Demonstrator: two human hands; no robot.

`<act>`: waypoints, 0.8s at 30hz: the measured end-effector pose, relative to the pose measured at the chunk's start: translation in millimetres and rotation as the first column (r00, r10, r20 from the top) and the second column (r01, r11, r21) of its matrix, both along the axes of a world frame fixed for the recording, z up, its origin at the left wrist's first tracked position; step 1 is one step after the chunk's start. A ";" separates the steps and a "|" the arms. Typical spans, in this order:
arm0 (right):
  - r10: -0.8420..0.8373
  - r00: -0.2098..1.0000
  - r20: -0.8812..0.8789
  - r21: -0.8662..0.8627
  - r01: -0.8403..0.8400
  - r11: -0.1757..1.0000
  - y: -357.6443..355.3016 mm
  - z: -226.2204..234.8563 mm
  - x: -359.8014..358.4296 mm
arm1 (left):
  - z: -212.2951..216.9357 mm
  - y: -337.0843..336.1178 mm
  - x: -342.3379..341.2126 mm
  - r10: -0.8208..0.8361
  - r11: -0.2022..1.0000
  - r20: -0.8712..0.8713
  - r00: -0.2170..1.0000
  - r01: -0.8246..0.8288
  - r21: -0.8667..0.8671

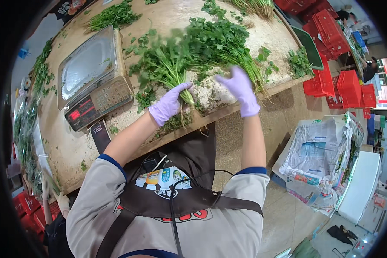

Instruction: Weighing and sorting bundles of cilantro on a scale at a packing station.

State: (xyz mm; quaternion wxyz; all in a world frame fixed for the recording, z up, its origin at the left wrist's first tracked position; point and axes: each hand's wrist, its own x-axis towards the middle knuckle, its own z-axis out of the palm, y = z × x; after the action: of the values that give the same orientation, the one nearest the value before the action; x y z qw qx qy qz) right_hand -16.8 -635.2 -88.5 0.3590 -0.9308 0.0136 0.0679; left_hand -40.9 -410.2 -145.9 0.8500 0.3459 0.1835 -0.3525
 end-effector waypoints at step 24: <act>-0.123 0.977 -0.176 0.789 0.214 0.575 17.8 59.1 0.3 | -6.6 12.9 -6.4 0.206 0.965 -0.043 0.978 -0.210 -0.159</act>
State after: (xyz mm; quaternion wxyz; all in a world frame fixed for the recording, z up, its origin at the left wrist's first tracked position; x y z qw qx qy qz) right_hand -16.5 -617.5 -29.4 0.7435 -0.6581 0.0882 0.0795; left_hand -47.4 -397.4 -152.5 0.9053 0.2494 0.2004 -0.2795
